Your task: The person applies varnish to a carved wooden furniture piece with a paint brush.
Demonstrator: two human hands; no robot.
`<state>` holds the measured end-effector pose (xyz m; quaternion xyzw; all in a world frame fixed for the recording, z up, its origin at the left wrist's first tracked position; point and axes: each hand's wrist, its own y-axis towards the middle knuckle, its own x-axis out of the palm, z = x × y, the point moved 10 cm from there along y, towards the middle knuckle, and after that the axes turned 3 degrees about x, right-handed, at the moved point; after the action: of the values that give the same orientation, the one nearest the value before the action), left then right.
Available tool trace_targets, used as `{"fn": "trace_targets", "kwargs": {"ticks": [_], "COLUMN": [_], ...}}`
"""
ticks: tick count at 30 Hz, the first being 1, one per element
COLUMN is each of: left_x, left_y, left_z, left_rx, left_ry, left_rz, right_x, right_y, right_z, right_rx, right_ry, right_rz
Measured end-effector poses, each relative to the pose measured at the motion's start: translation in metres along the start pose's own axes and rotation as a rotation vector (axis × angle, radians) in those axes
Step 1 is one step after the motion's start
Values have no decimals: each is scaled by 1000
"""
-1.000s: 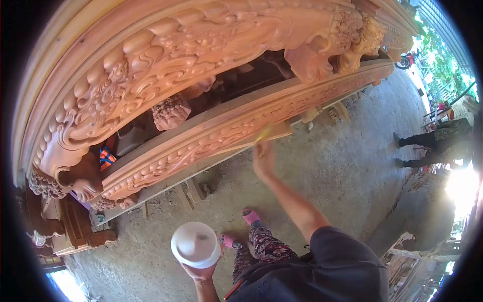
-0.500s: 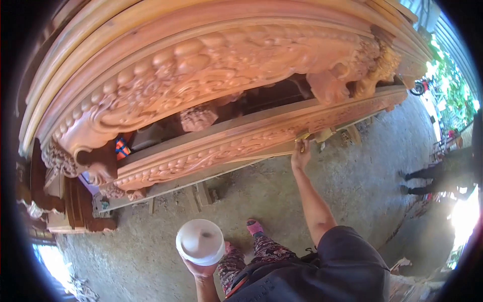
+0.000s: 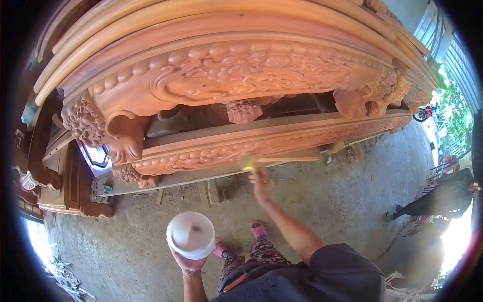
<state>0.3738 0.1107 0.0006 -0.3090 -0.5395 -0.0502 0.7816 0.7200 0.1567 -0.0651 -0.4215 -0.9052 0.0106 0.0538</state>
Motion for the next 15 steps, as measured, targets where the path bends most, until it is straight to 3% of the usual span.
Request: {"fn": "trace_targets", "kwargs": {"ticks": [2,4,5,7,8,12,14,15], "left_x": [-2,-14,-22,-36,-38,-39,-35,-27], "left_y": [1,-2,-4,-8,-10,-17,-21,-24], "left_z": [13,22,26,34,36,53,65,70], "left_rx": [18,7,6,-12,-21,-41,-59,-52], "left_ry": [0,-36,-50,-23,-11,6,39,36], "left_rz": [-12,34,52,44,40,71,32,31], "right_x": [-51,-97,-86,-62,-36,98,147,145], "right_y": [20,46,51,26,19,-56,-89,-99], "right_z": [-12,-20,-27,-79,-76,-39,-10,-10], "right_rx": [-45,-344,-343,-646,-594,-589,-418,-422], "right_ry": [-10,-230,-232,-463,-522,-621,-392,-384], "right_rz": [115,328,319,543,538,208,-309,-299]}}
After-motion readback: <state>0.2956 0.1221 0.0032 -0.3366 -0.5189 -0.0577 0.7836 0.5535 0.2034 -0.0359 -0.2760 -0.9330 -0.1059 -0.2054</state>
